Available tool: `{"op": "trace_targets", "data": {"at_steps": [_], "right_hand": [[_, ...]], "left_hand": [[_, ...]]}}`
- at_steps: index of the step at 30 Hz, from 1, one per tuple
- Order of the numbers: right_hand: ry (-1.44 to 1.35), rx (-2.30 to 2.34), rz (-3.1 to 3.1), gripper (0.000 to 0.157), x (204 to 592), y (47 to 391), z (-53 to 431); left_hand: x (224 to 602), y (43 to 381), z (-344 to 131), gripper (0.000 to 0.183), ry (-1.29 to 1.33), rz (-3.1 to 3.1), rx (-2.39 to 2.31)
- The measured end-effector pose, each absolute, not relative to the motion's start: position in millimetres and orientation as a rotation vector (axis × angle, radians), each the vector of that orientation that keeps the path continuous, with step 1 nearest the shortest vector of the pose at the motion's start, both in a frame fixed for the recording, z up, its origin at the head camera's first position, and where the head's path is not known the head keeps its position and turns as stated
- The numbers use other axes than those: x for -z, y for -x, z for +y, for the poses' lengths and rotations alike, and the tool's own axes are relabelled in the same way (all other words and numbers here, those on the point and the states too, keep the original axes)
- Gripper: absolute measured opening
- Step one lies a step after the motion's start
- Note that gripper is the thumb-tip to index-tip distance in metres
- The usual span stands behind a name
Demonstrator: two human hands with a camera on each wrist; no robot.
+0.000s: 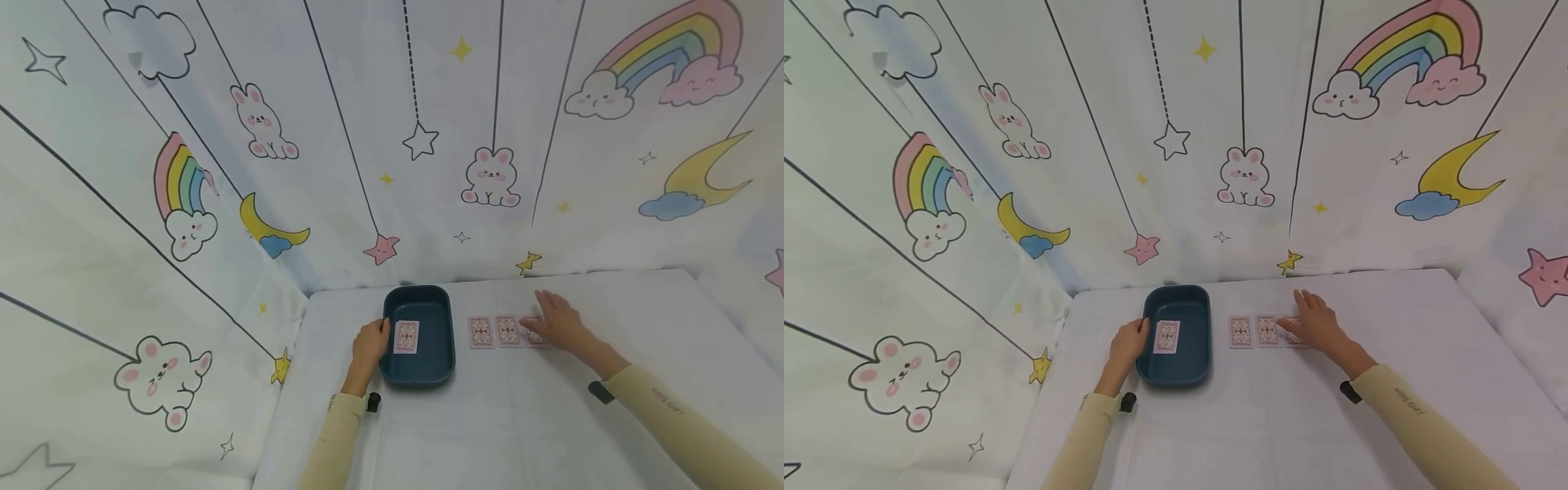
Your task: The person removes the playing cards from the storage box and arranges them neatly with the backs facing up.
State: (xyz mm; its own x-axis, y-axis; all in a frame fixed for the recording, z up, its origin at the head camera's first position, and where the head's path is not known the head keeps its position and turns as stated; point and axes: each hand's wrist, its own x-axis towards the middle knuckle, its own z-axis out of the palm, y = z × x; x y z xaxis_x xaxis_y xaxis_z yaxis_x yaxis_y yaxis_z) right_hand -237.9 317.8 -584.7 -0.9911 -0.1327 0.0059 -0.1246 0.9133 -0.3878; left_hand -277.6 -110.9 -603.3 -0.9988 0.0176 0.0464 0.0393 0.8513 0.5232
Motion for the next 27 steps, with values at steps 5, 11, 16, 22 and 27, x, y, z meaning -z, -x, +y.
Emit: {"op": "trace_targets", "data": {"at_steps": [5,11,16,22,27], "right_hand": [[0.272,0.618,3.057,0.090,580,238,302],[0.305,0.618,3.050,0.087,576,239,283],[0.341,0.648,3.048,0.085,576,244,267],[0.382,0.683,3.031,0.085,574,247,246],[0.392,0.687,3.018,0.086,567,250,229]], "left_hand": [[605,279,-112,0.043,0.040,-2.986,0.844],[604,278,-112,0.044,0.038,-2.990,0.839],[604,279,-111,0.043,0.031,-2.992,0.837],[605,279,-112,0.043,0.028,-2.995,0.835],[603,280,-111,0.042,0.018,-3.002,0.815]]}}
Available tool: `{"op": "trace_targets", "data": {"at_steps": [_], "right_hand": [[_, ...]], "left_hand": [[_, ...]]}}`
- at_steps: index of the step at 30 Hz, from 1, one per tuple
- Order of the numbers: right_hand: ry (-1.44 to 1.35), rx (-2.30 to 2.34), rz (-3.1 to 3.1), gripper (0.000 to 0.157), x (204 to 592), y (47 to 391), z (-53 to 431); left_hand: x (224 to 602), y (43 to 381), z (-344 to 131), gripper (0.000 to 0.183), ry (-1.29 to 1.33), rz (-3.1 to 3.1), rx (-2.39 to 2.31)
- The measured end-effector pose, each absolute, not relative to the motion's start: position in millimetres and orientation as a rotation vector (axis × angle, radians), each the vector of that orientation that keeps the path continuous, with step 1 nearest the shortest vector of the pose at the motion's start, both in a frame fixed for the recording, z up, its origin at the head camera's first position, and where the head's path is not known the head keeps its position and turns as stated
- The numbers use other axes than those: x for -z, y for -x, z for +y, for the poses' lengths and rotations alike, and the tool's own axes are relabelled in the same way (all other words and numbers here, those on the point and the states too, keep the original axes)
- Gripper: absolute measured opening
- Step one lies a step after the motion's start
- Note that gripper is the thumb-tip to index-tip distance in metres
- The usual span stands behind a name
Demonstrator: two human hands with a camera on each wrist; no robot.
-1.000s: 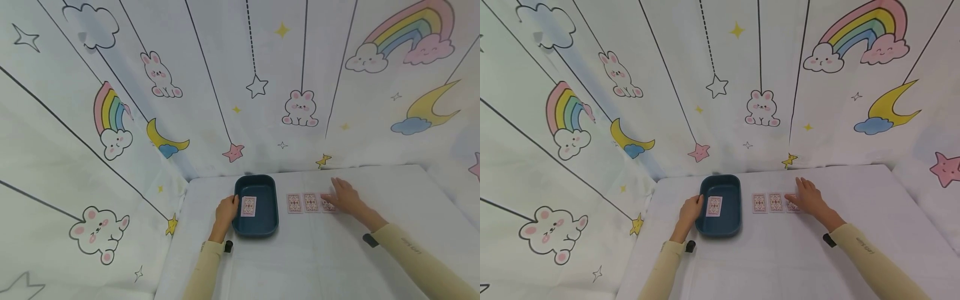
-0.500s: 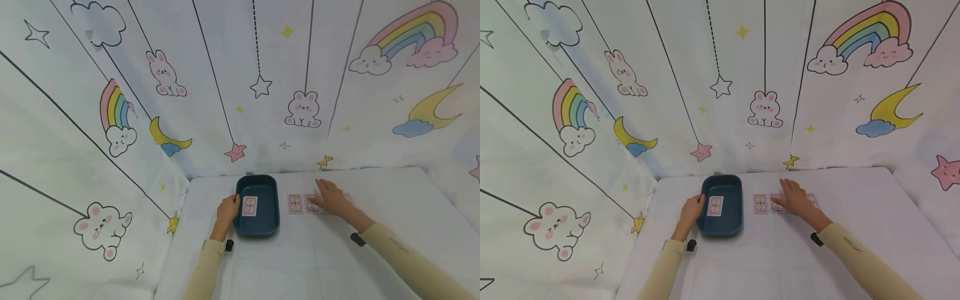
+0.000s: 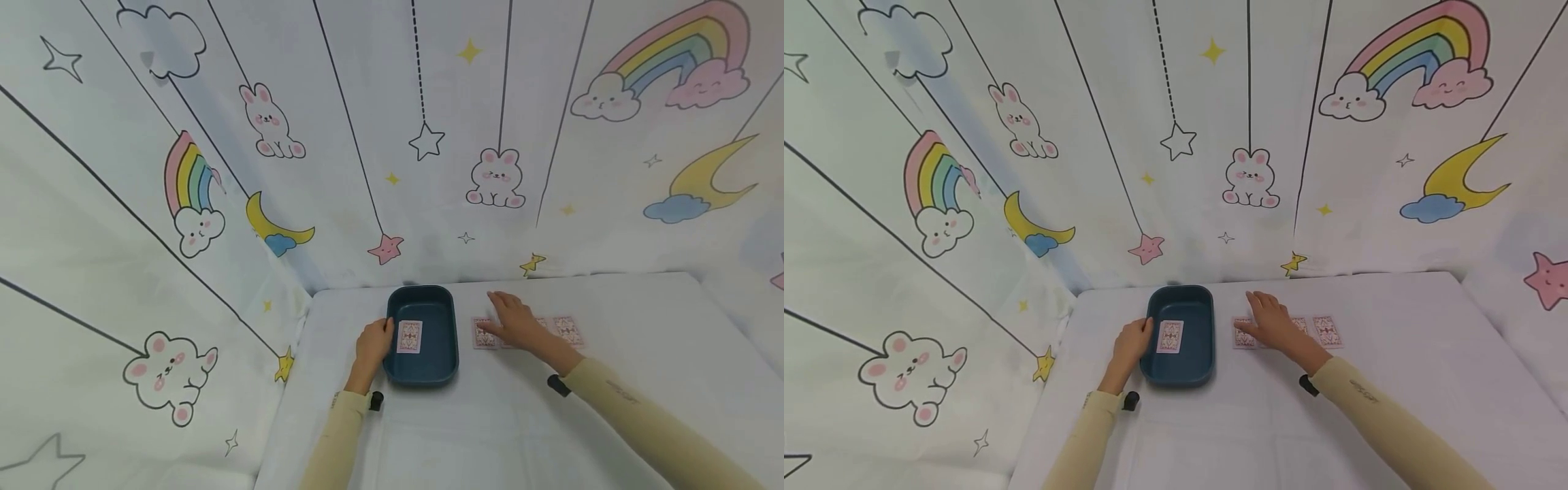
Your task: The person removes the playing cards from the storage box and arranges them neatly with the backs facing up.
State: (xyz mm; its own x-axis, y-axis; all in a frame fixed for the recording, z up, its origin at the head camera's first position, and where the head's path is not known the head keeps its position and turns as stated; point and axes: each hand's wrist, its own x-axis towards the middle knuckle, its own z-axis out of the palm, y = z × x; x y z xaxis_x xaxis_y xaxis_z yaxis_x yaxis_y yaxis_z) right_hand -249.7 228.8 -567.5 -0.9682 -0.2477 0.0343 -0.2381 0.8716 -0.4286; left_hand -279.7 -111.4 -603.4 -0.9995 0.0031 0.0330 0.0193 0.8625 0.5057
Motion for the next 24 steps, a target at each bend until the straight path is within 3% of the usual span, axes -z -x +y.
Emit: {"op": "trace_targets", "data": {"at_steps": [24], "right_hand": [[0.476,0.648,2.999,0.083,554,259,172]], "left_hand": [[598,279,-110,0.041,0.006,-3.000,0.845]]}}
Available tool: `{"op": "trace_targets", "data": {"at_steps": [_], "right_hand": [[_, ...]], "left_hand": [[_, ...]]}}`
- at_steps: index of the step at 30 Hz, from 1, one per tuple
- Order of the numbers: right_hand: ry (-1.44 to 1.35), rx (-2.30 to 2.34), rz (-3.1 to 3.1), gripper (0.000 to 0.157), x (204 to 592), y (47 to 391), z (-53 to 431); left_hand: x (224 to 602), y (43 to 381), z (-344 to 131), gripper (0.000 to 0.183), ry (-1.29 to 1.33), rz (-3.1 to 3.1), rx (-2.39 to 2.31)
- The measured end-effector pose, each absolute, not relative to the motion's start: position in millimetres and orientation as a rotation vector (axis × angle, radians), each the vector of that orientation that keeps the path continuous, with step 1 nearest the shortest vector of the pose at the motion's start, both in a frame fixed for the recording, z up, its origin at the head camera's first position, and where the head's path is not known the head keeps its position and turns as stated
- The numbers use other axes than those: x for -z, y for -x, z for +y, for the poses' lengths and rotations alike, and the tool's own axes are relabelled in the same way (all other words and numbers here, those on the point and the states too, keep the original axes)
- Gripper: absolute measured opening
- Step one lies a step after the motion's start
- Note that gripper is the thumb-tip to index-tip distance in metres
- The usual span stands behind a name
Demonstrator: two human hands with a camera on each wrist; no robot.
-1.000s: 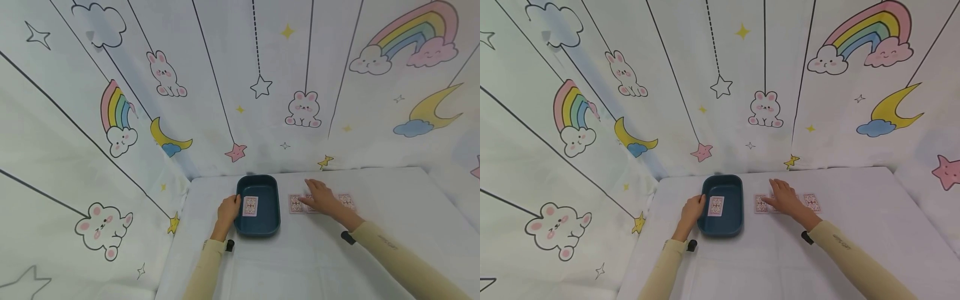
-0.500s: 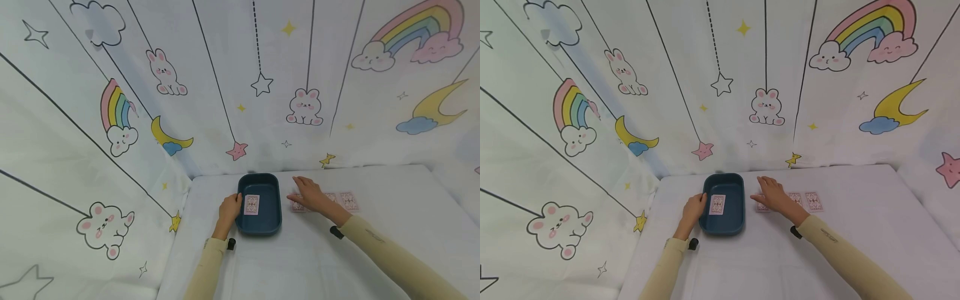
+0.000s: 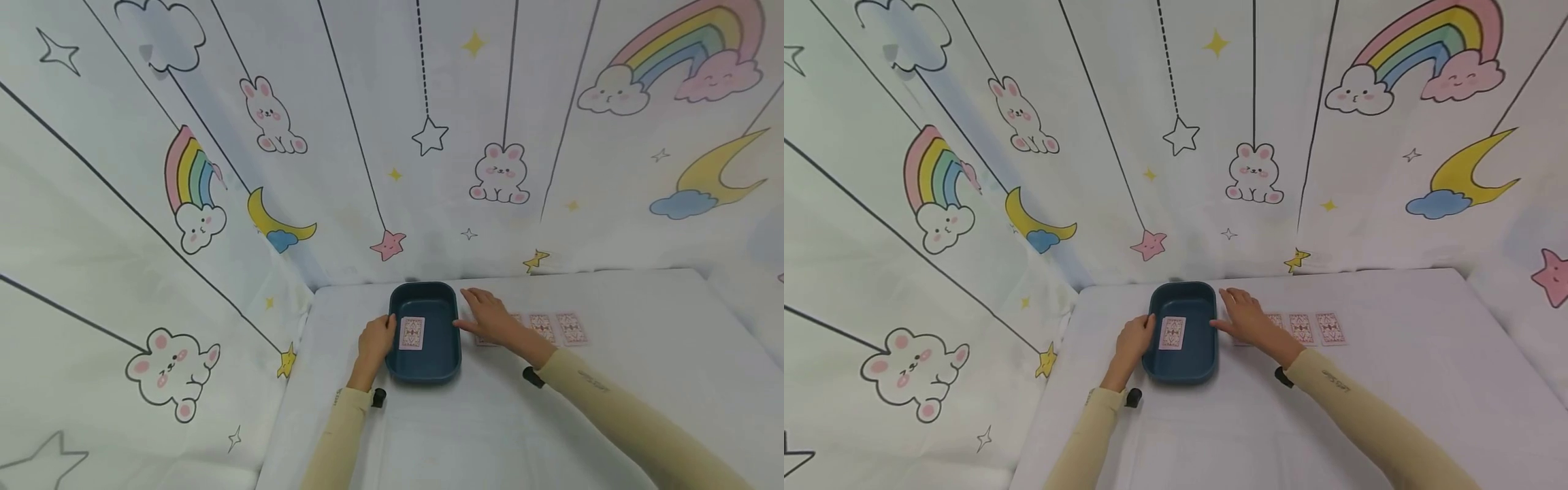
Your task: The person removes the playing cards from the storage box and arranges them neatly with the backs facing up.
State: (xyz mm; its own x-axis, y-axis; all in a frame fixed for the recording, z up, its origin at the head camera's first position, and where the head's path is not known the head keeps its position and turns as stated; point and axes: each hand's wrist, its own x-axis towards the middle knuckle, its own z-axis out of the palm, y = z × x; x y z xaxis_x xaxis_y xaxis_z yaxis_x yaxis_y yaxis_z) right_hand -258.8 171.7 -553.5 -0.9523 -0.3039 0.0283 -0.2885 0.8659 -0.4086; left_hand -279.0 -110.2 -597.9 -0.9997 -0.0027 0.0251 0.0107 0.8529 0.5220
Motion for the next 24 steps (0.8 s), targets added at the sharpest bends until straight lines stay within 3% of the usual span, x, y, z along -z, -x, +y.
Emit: {"op": "trace_targets", "data": {"at_steps": [24], "right_hand": [[0.722,0.564,2.925,0.079,552,275,96]], "left_hand": [[604,285,-112,0.042,0.014,-3.007,0.832]]}}
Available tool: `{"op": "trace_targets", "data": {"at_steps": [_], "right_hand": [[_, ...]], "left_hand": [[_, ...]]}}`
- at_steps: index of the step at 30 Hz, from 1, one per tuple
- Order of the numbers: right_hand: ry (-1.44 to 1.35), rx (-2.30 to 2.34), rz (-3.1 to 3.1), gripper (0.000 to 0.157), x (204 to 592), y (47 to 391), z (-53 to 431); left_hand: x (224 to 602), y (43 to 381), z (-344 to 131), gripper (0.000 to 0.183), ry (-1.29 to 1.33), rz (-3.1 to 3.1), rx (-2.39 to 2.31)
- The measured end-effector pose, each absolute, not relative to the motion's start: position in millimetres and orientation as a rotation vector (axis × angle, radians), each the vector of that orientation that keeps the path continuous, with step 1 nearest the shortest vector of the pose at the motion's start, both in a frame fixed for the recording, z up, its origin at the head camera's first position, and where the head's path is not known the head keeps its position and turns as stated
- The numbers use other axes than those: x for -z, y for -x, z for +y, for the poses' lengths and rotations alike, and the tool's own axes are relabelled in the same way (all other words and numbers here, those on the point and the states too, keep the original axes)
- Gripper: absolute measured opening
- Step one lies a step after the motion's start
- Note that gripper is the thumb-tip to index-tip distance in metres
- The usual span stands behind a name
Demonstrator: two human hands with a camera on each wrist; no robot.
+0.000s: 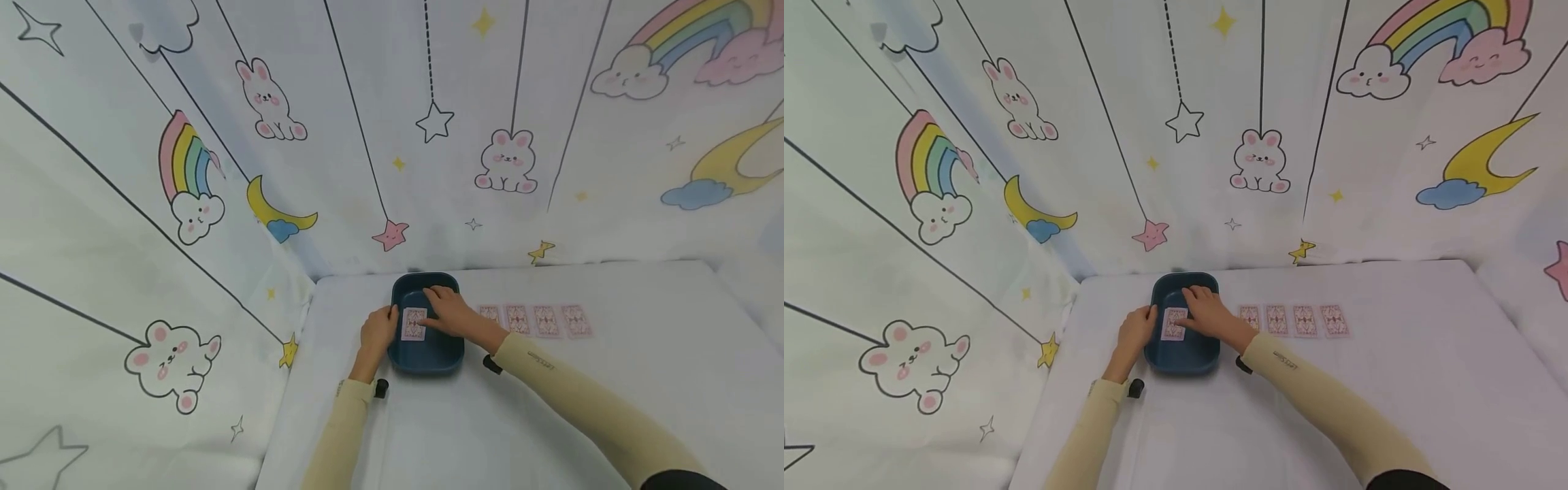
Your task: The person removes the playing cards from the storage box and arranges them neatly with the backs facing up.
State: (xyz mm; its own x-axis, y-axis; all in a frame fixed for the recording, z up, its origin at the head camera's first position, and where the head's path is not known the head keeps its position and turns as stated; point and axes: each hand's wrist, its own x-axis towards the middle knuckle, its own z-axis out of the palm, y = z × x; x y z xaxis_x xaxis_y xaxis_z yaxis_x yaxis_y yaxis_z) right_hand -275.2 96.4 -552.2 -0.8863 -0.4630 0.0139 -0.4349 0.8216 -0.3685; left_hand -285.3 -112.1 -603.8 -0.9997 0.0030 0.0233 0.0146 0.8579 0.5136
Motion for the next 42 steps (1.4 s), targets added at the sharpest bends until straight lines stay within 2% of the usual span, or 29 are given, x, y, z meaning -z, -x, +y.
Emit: {"op": "trace_targets", "data": {"at_steps": [15,20,27,34,36,42], "right_hand": [[0.475,0.261,2.701,0.080,562,302,55],[0.510,0.181,2.706,0.084,563,305,50],[0.557,0.196,2.696,0.077,565,309,48],[0.531,0.304,2.717,0.090,570,312,53],[0.534,0.343,2.743,0.087,572,312,53],[0.519,0.612,2.701,0.063,572,313,55]], "left_hand": [[604,285,-114,0.044,0.014,-3.028,0.815],[607,286,-114,0.044,0.029,-3.028,0.823],[603,288,-114,0.044,0.022,-3.030,0.815],[601,287,-111,0.044,0.048,-3.029,0.837],[601,286,-112,0.045,0.045,-3.034,0.838],[602,286,-114,0.045,0.025,-3.036,0.830]]}}
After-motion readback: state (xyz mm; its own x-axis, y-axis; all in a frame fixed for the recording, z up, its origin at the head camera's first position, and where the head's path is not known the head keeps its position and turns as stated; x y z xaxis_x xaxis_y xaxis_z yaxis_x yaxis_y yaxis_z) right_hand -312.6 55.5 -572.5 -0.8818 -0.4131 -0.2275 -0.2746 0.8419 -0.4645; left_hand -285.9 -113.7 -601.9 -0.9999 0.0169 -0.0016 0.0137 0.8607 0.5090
